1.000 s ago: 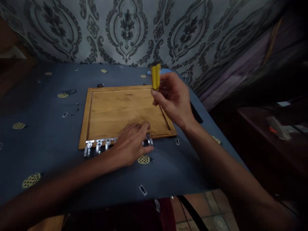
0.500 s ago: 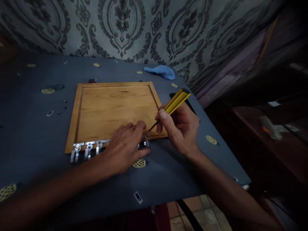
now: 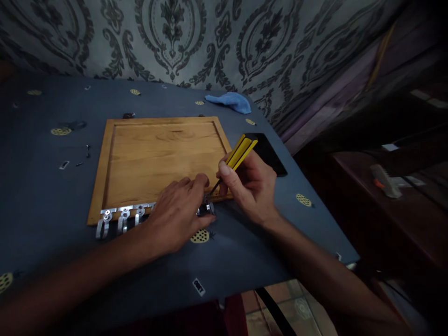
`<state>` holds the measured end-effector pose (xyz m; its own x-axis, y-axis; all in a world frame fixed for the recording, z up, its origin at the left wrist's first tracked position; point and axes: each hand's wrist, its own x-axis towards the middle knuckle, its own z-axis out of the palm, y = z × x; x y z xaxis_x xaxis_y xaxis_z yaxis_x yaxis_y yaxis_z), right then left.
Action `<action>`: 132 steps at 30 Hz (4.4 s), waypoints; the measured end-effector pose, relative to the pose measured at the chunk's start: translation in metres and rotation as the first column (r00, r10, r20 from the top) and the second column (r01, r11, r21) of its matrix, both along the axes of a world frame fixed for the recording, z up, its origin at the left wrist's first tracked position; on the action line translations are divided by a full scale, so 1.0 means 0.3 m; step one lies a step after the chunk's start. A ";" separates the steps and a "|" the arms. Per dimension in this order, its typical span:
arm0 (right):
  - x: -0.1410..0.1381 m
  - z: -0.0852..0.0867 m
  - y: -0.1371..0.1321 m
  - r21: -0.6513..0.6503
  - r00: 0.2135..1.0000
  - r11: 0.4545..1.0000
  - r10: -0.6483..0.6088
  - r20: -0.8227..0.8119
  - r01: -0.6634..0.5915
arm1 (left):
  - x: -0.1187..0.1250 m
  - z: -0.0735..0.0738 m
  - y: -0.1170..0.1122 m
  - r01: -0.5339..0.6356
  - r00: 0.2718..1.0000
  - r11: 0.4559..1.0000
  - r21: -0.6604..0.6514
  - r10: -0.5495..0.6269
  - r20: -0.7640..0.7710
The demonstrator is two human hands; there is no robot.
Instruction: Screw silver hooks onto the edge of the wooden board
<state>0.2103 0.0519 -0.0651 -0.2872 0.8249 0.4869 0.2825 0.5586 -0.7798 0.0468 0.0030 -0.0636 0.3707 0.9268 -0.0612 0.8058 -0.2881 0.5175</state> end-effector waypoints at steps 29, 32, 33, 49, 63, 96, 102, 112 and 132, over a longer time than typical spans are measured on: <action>0.003 0.020 -0.008 -0.220 0.986 0.969 0.083 -0.145 -0.114 | 0.002 -0.001 0.001 0.002 0.999 1.000 0.009 -0.002 -0.034; 0.013 0.019 -0.010 -0.224 0.982 0.967 0.086 -0.166 -0.122 | 0.003 -0.001 0.000 -0.002 0.999 1.000 0.003 0.002 -0.037; 0.016 0.018 -0.009 -0.224 0.982 0.967 0.086 -0.167 -0.123 | 0.003 0.000 0.001 -0.001 0.999 1.000 -0.003 0.001 -0.040; 0.013 0.010 -0.020 -0.243 0.980 0.963 0.068 -0.186 -0.113 | 0.002 0.000 0.001 -0.006 0.999 1.000 -0.010 0.005 -0.042; 0.025 0.005 -0.025 -0.179 0.987 0.982 0.035 -0.157 -0.064 | 0.000 -0.003 0.000 -0.001 1.000 1.000 0.001 0.001 -0.014; 0.034 0.038 -0.021 -0.238 0.981 0.956 0.143 -0.133 -0.172 | 0.000 0.003 0.000 -0.004 1.000 0.999 -0.032 0.004 -0.025; 0.023 0.048 -0.023 -0.264 0.973 0.952 0.103 -0.206 -0.156 | 0.001 0.003 -0.005 0.011 1.000 0.999 -0.031 -0.011 -0.016; 0.056 0.046 -0.019 -0.272 0.973 0.941 0.160 -0.166 -0.201 | -0.002 0.008 0.007 0.014 1.000 1.000 -0.010 -0.014 -0.017; 0.051 0.048 -0.010 -0.184 0.954 0.955 0.186 -0.236 -0.232 | 0.002 0.004 0.004 0.003 1.000 1.000 -0.011 -0.003 -0.004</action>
